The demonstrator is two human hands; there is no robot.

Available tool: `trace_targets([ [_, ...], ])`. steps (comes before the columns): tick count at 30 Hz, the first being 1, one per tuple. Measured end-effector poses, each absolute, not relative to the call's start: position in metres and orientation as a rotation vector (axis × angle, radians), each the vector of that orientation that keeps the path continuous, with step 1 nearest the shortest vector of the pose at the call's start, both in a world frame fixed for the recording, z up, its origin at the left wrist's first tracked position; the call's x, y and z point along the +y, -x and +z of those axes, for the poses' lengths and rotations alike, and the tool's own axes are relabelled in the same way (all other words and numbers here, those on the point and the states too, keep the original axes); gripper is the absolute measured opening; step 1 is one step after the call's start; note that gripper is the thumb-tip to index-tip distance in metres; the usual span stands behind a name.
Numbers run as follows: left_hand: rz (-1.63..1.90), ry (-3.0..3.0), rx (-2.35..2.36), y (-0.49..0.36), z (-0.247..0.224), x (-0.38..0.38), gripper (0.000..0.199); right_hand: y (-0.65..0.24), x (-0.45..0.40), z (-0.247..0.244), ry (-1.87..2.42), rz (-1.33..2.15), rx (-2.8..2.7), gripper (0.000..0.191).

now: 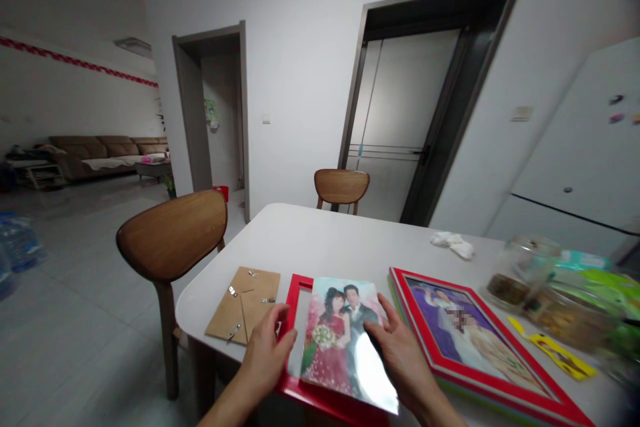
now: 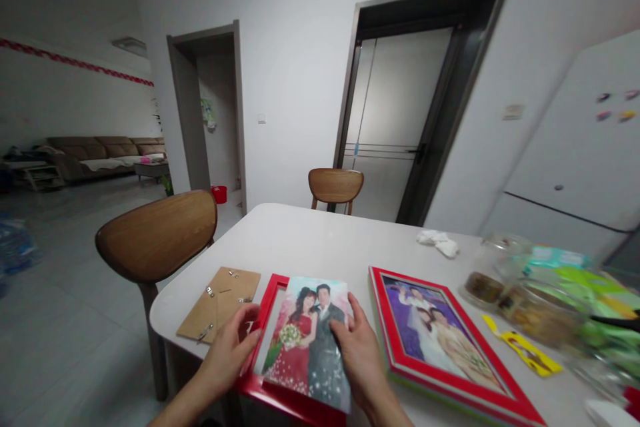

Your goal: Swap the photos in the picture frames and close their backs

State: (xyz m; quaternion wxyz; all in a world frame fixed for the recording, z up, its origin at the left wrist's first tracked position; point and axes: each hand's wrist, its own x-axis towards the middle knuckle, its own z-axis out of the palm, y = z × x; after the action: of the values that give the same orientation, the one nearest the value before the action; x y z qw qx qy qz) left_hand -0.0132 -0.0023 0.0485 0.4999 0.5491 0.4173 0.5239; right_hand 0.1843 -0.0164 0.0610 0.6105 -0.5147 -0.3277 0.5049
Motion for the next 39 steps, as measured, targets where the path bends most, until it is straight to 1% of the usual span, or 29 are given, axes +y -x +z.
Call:
trace_targets([
  [2,1.215,-1.407,0.986,0.005,0.059,-0.014,0.037,-0.18,-0.016,0.066,1.226,1.102,-0.811,0.079],
  [5,1.086,-1.455,0.893,-0.01,0.079,-0.03,0.053,-0.162,-0.019,0.083,1.229,0.918,-0.964,0.075],
  [8,1.077,-1.45,0.81,-0.017,0.094,-0.038,0.065,-0.142,-0.025,0.099,1.224,0.82,-1.156,0.06],
  [11,1.112,-1.419,0.74,-0.015,0.101,-0.04,0.077,-0.131,-0.029,0.104,1.216,0.891,-1.344,0.046],
  [12,1.117,-1.405,0.72,-0.013,0.101,-0.04,0.078,-0.129,-0.029,0.103,1.198,0.9,-1.391,0.041],
  [13,1.134,-1.388,0.71,-0.011,0.1,-0.04,0.074,-0.128,-0.03,0.101,1.178,0.89,-1.425,0.037],
  [15,1.206,-1.304,0.741,-0.007,0.094,-0.037,0.055,-0.125,-0.03,0.096,1.14,0.852,-1.471,0.03],
  [17,1.255,-1.122,0.787,-0.004,0.087,-0.033,0.036,-0.125,-0.029,0.091,1.123,0.848,-1.503,0.027],
  [18,1.253,-1.019,0.782,-0.003,0.084,-0.031,0.033,-0.127,-0.028,0.09,1.133,0.844,-1.503,0.028],
  [22,1.185,-0.764,0.66,0.002,0.08,-0.029,0.041,-0.142,-0.022,0.09,1.296,0.633,-1.302,0.036],
  [23,1.173,-0.74,0.649,0.003,0.08,-0.031,0.043,-0.146,-0.022,0.091,1.317,0.653,-1.243,0.037],
  [24,1.157,-0.721,0.65,0.003,0.081,-0.032,0.044,-0.149,-0.022,0.091,1.308,0.746,-1.196,0.038],
  [27,1.099,-0.7,0.664,0.001,0.082,-0.032,0.045,-0.15,-0.027,0.089,1.134,1.232,-1.054,0.038],
  [28,1.079,-0.712,0.661,0.001,0.081,-0.03,0.044,-0.149,-0.028,0.087,1.069,1.343,-0.995,0.039],
  [31,1.102,-0.836,0.672,0.004,0.071,-0.019,0.041,-0.153,-0.029,0.079,0.994,1.467,-0.877,0.042],
  [35,1.307,-1.237,0.953,0.017,0.049,-0.005,0.04,-0.179,-0.019,0.065,1.153,1.379,-0.842,0.045],
  [39,1.197,-1.602,1.135,0.02,0.029,-0.009,0.034,-0.199,-0.01,0.05,1.333,1.207,-0.921,0.047],
])
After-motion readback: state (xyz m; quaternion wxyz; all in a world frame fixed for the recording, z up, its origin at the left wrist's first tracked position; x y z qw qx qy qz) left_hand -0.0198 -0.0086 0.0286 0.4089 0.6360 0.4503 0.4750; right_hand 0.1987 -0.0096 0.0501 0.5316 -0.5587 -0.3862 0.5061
